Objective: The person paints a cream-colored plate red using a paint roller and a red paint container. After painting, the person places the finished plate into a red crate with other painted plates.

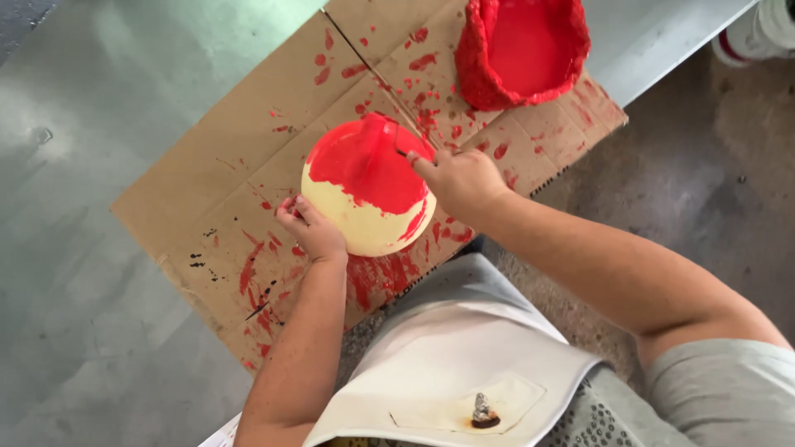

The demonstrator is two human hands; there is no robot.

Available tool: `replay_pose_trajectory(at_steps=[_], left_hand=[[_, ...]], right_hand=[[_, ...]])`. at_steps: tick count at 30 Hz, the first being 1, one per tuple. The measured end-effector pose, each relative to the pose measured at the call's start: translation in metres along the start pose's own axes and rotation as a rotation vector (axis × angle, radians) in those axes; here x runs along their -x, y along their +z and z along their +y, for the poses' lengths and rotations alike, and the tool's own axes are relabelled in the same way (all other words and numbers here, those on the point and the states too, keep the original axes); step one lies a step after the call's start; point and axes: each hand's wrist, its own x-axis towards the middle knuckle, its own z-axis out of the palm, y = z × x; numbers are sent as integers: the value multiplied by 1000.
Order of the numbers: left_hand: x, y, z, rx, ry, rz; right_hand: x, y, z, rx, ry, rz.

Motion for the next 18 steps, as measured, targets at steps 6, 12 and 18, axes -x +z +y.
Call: replay_pose_trajectory(at_steps=[6,12,18], left_hand=[[6,-3,11,10,-34,-52],[-2,-6,7,-53,-36,-89],[12,-9,36,-84,-59,-139]], right_hand=[[115,-25,-7,-290,278,-171],[114,-13,-23,-775,892,-436],[98,65,4,-1300,1130,-264]])
